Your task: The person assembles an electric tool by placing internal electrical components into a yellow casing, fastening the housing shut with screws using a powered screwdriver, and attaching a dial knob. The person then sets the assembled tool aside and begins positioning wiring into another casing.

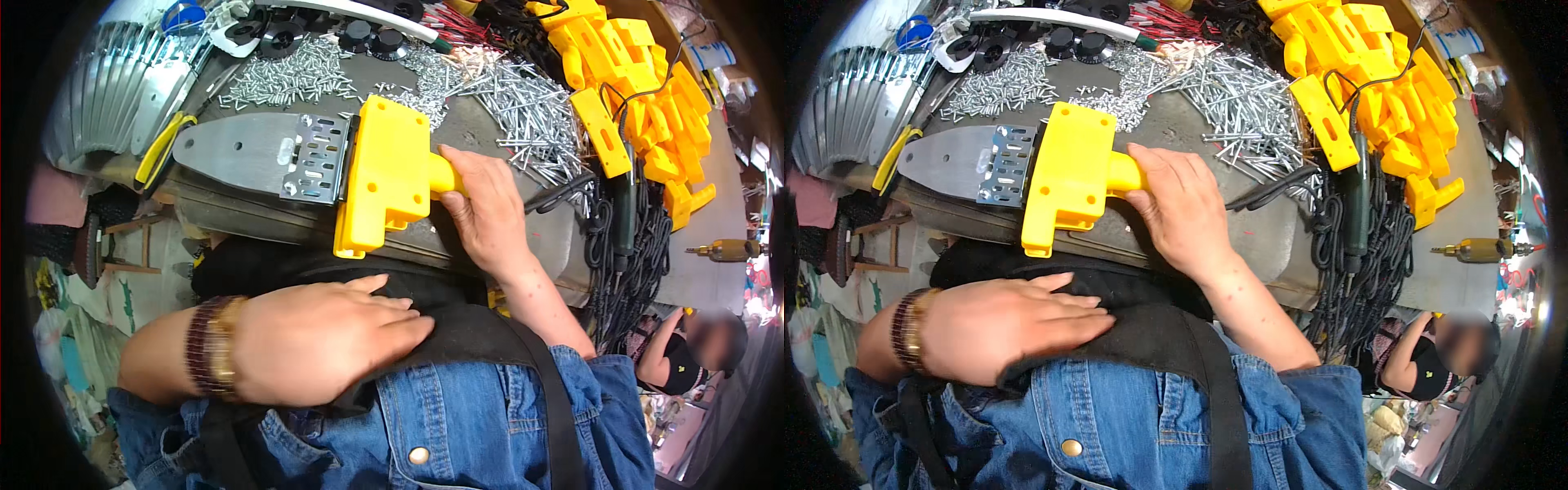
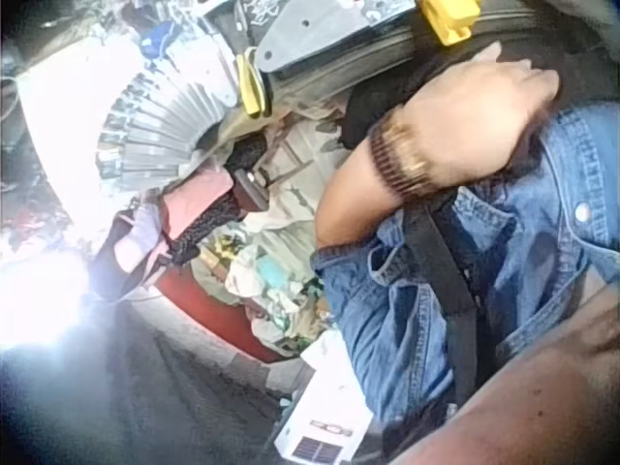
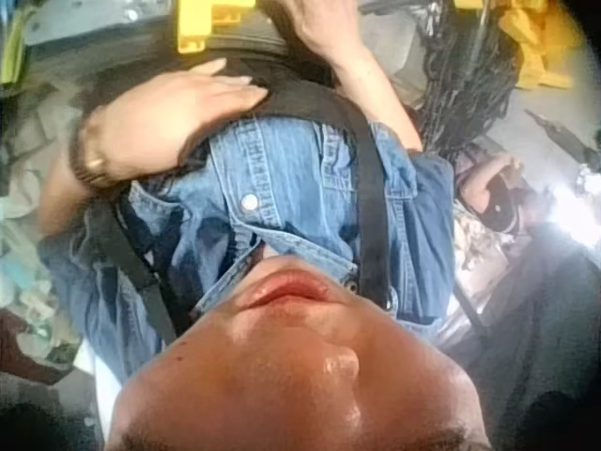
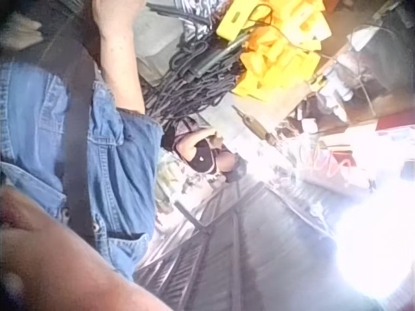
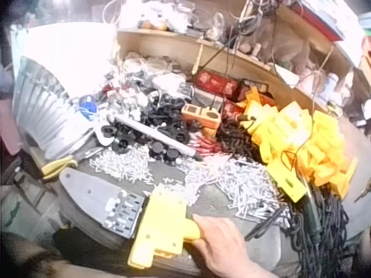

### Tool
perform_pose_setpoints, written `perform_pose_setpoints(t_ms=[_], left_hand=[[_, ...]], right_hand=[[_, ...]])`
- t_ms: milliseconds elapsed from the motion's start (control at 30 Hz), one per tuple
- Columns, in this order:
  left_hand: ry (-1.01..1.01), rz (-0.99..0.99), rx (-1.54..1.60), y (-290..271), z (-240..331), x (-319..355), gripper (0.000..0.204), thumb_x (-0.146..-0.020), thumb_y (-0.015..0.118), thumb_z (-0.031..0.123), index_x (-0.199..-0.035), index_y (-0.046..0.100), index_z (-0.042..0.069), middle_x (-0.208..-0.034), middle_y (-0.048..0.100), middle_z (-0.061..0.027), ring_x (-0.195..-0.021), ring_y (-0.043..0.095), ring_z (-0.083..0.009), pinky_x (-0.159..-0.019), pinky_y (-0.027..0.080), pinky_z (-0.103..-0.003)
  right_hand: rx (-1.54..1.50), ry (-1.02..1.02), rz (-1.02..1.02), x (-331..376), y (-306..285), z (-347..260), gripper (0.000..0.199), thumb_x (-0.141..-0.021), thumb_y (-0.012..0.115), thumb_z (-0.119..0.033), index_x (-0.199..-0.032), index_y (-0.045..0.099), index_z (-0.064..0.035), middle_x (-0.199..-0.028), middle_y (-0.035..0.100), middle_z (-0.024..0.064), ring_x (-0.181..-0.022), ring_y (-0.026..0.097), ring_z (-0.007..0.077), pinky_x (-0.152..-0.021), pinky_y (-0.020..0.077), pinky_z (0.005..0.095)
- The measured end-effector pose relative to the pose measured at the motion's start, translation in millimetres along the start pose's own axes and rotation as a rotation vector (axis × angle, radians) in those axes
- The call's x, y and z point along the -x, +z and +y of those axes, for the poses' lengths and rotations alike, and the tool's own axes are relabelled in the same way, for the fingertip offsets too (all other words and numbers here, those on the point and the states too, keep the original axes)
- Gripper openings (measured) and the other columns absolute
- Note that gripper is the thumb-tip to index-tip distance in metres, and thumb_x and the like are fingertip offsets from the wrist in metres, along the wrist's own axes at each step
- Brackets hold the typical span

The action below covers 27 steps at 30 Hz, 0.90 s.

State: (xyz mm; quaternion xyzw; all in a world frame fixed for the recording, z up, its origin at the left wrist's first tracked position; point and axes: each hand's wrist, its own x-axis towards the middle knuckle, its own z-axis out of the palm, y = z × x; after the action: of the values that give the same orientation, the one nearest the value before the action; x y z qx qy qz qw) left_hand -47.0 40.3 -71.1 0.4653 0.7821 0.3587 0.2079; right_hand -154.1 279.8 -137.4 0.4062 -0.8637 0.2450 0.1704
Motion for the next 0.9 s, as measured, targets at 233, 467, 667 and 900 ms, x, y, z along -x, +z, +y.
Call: perform_pose_setpoints(t_ms=[233, 467, 667, 900], left_hand=[[-0.431, 0.676, -0.385, -72, -55, 8, 0.037, -0.084, 0.072, 0.025, -0.109, 0.066, -0.002, -0.105, 0.066, -0.0178, -0.100, 0.064, -0.0309, -0.089, 0.050, -0.038], [-0.738, 0.017, 0.029, -107, -75, -32, 0.073, -0.067, 0.080, 0.064, -0.095, 0.072, -0.004, -0.068, 0.067, -0.0142, -0.062, 0.065, -0.0249, -0.063, 0.052, -0.035], [-0.712, 0.182, 0.245, -98, -89, -19, 0.051, -0.074, 0.086, 0.040, -0.096, 0.072, -0.004, -0.078, 0.071, -0.0057, -0.068, 0.062, -0.0103, -0.065, 0.048, -0.027], [-0.708, 0.229, 0.354, -88, -97, -15, 0.049, -0.080, 0.083, 0.039, -0.103, 0.072, -0.002, -0.089, 0.073, -0.0050, -0.080, 0.064, -0.0083, -0.076, 0.050, -0.025]], right_hand=[[-0.165, 0.029, 0.010, 5, -3, 6, 0.047, -0.076, 0.079, -0.016, -0.120, 0.066, -0.0105, -0.111, 0.068, 0.0082, -0.100, 0.064, 0.0295, -0.085, 0.0491, 0.0406], [-0.204, 0.006, 0.014, 1, -8, 4, 0.038, -0.081, 0.076, -0.016, -0.117, 0.066, -0.0064, -0.106, 0.068, 0.0100, -0.097, 0.064, 0.0321, -0.083, 0.0505, 0.0413], [0.029, 0.184, -0.369, -51, -7, 17, 0.047, -0.101, 0.047, -0.041, -0.082, 0.071, -0.0054, -0.075, 0.069, 0.0180, -0.074, 0.068, 0.0399, -0.067, 0.0542, 0.0497], [0.110, 0.178, -0.196, -53, -2, 11, 0.053, -0.103, 0.043, -0.043, -0.075, 0.068, -0.0060, -0.069, 0.068, 0.0157, -0.066, 0.068, 0.0365, -0.062, 0.0546, 0.0472]])
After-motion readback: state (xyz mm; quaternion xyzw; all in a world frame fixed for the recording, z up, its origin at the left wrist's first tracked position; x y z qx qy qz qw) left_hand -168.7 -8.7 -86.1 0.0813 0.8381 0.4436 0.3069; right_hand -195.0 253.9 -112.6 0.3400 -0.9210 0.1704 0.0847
